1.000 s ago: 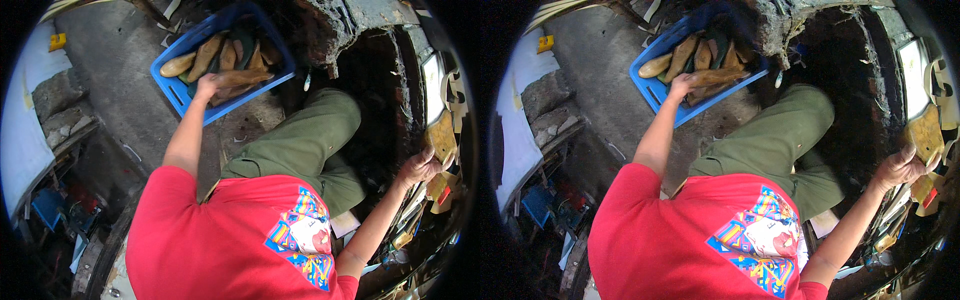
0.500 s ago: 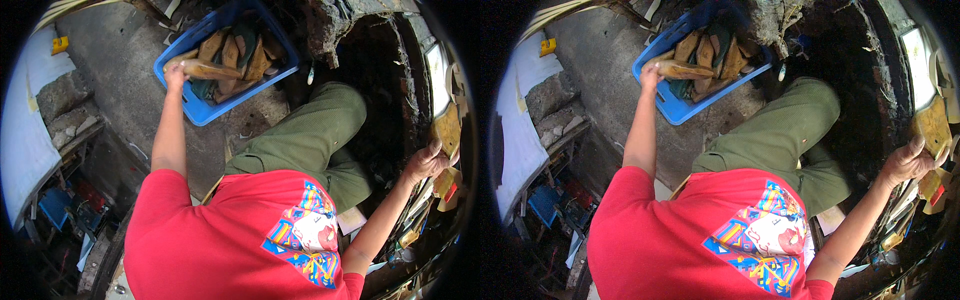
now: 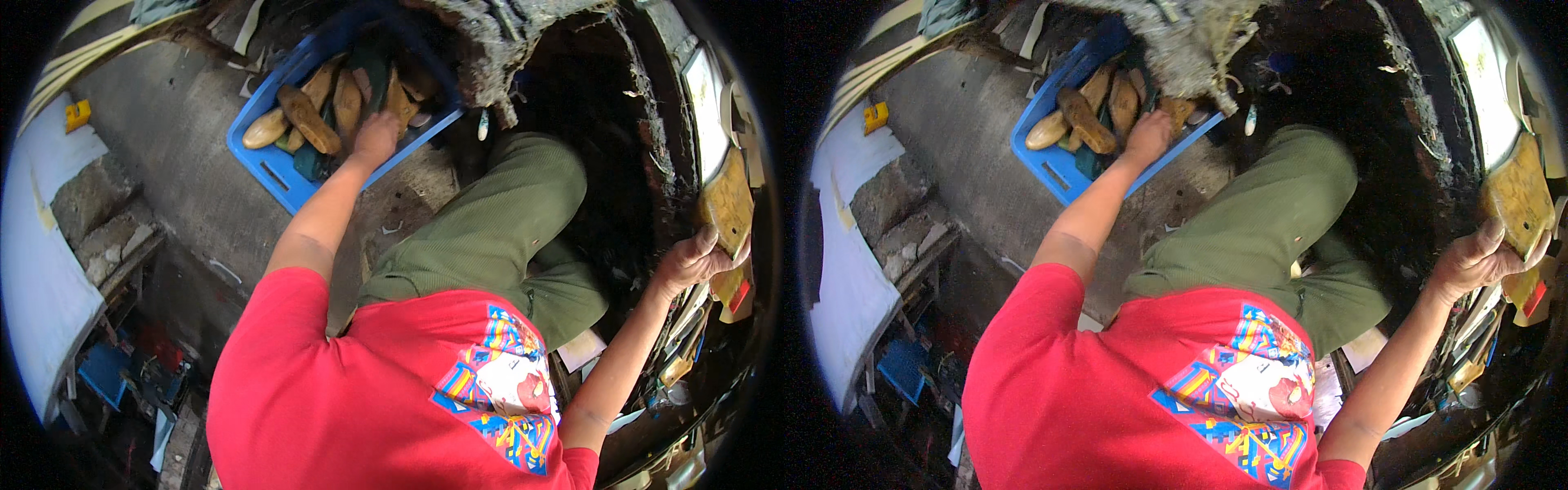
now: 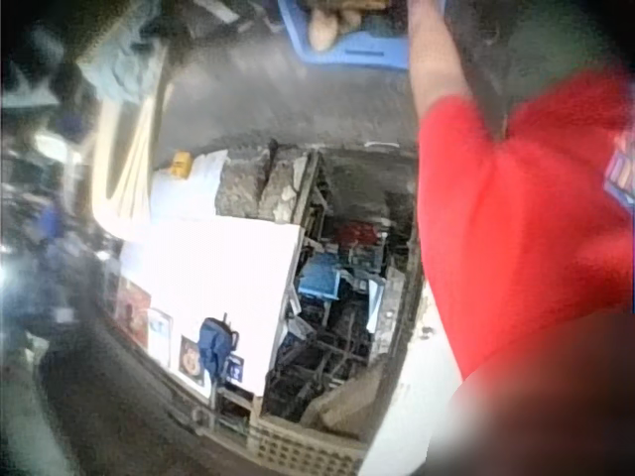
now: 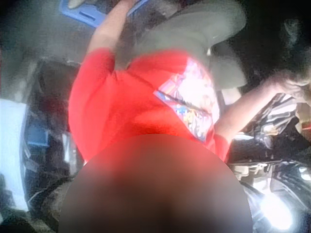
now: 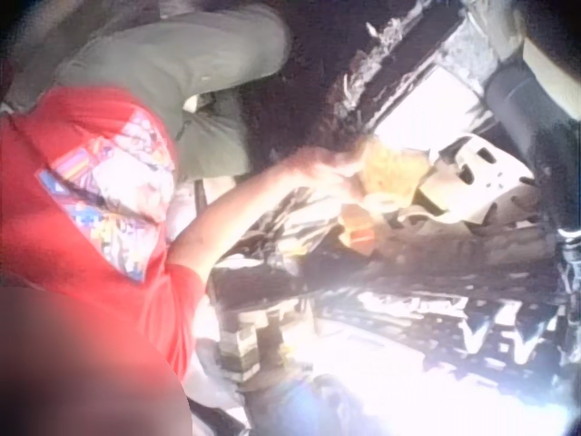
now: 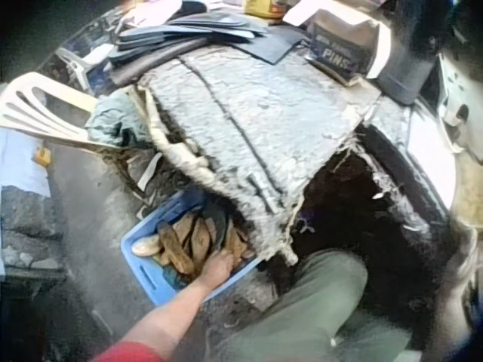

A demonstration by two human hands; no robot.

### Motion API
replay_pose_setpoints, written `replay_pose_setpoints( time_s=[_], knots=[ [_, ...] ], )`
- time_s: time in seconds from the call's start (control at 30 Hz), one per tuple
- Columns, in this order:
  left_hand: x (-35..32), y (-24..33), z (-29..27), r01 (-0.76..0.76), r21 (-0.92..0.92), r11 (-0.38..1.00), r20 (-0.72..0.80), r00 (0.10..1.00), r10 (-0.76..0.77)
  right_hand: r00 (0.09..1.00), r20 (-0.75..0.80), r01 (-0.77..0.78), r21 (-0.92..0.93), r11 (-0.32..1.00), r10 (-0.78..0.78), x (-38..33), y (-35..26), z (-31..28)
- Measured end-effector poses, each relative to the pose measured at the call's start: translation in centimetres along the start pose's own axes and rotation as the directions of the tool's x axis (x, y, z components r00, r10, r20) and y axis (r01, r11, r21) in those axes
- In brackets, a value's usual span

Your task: The person inserts a black rubber sole into a green slipper, then uses blue-handled scissors to trim excess material from the slipper's edge. They place the slipper on the workbench and then repeatedly pick up and place wooden shoe lasts from a blue bin onto the bench.

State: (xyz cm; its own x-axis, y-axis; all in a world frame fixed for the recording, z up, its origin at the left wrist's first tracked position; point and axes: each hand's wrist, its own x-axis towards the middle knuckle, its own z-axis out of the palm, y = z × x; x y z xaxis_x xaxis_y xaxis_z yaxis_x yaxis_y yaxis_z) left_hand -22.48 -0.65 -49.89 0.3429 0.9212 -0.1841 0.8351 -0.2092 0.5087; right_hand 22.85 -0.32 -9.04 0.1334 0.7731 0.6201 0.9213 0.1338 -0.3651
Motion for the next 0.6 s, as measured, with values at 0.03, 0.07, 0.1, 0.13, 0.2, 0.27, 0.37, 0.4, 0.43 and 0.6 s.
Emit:
replay_pose_setpoints(
  time_s=[0.03,0.07,0.1,0.13,0.2,0.27,0.37,0.4,0.43,0.6],
  knots=[
    [1.3,0.5,1.6,-0.038,0.052,0.998,0.108,0.994,0.032,1.000,-0.012,-0.012,0.000,1.000,0.012,0.0,-0.3,0.1],
    [2.3,0.6,3.1,-0.105,0.098,0.990,0.175,0.981,0.087,0.999,-0.028,-0.017,0.005,1.000,0.017,-0.1,-0.6,0.2],
    [3.6,0.3,4.4,-0.154,0.160,0.975,0.233,0.966,0.115,0.999,-0.031,-0.032,-0.005,0.999,0.032,-0.2,-0.9,0.3],
    [5.2,-0.2,5.5,-0.227,0.219,0.949,0.249,0.953,0.170,0.998,-0.040,-0.038,-0.009,0.999,0.038,-0.2,-1.1,0.3],
    [7.4,-0.6,7.5,-0.204,0.185,0.961,0.361,0.924,0.126,0.997,-0.068,-0.042,-0.027,0.999,0.040,-0.1,-1.3,0.4],
    [8.4,-0.2,8.5,-0.260,0.267,0.928,0.457,0.882,0.116,0.993,-0.115,-0.027,-0.032,0.999,0.023,-0.2,-1.4,0.4],
    [7.8,1.1,6.7,-0.255,0.329,0.909,0.548,0.836,0.036,0.991,-0.118,-0.060,-0.015,0.998,0.058,-0.1,-1.7,0.3],
    [7.3,1.4,5.3,-0.245,0.353,0.903,0.578,0.816,-0.005,0.990,-0.108,-0.088,-0.010,0.996,0.086,-0.1,-1.9,0.2],
    [6.6,1.7,3.5,-0.235,0.379,0.895,0.609,0.791,-0.050,0.992,-0.098,-0.081,-0.019,0.996,0.079,0.0,-2.0,0.1],
    [1.8,-1.1,-6.0,-0.122,0.459,0.880,0.728,0.620,-0.293,0.992,-0.102,-0.074,0.042,0.996,0.078,0.1,-2.0,0.5]
  ],
)
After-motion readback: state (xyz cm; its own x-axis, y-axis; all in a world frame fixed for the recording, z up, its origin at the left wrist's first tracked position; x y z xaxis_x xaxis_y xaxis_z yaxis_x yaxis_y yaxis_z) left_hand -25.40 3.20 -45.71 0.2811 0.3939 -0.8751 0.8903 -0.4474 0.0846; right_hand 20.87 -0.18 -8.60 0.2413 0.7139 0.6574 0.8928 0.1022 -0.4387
